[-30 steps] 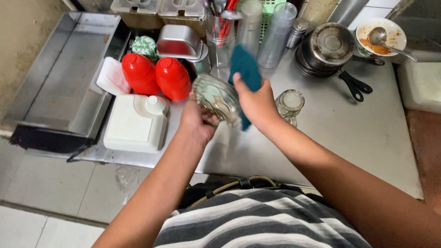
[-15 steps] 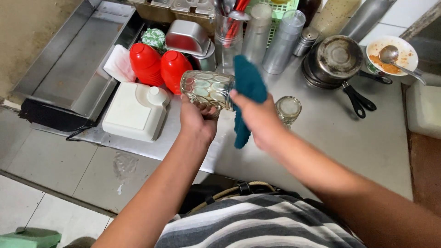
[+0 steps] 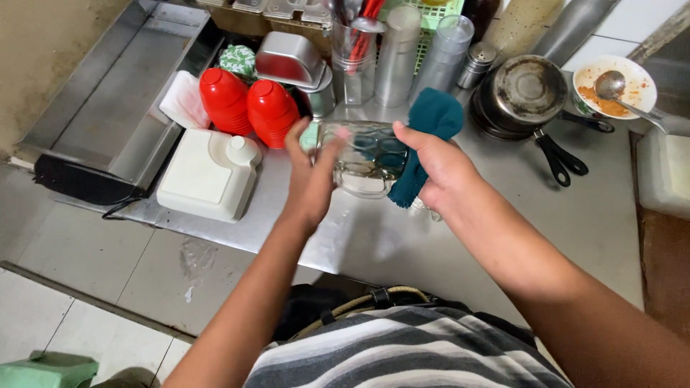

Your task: Wiping clean various glass mugs and plastic containers using a cloth at a coffee shop counter.

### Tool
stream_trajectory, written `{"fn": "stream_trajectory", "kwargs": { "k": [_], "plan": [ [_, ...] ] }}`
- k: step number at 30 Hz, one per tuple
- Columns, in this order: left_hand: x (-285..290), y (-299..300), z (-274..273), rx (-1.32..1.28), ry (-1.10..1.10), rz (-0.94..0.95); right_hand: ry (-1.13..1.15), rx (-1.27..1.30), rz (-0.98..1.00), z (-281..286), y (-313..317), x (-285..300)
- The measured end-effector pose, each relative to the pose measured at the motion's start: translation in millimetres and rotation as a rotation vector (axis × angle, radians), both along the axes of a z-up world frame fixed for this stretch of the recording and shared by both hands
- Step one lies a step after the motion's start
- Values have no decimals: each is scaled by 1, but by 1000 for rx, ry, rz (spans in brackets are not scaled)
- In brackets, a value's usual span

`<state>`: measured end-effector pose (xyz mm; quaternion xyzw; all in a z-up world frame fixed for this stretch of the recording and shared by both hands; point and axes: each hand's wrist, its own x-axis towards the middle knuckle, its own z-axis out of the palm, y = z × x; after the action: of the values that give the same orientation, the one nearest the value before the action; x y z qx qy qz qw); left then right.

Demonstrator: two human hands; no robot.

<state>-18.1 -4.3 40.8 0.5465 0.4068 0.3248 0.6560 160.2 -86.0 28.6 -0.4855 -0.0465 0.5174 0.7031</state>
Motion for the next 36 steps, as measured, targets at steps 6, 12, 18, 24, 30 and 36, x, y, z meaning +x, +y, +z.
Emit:
{"fn": "stream_trajectory", "kwargs": {
  "k": [6,12,18,24,30,36],
  "plan": [
    [6,-6,-15,98,-176,-44,-211,-119,-34,18,-9,-17],
    [2,7,-20,-648,-129,-273,-1141,-131,45,14,-38,-30],
    [-13,1,18,-464,87,-715,-781,-89,76,10,-21,-2],
    [-13,9,-12,-508,-133,-763,-753,183,-20,9,-15,-8],
    [-7,0,-16,-667,-346,-733,-519,235,-290,25,-18,-13],
    [10,3,-1,-705,-431,-494,-1729,409,63,63,-56,-41]
  ]
}}
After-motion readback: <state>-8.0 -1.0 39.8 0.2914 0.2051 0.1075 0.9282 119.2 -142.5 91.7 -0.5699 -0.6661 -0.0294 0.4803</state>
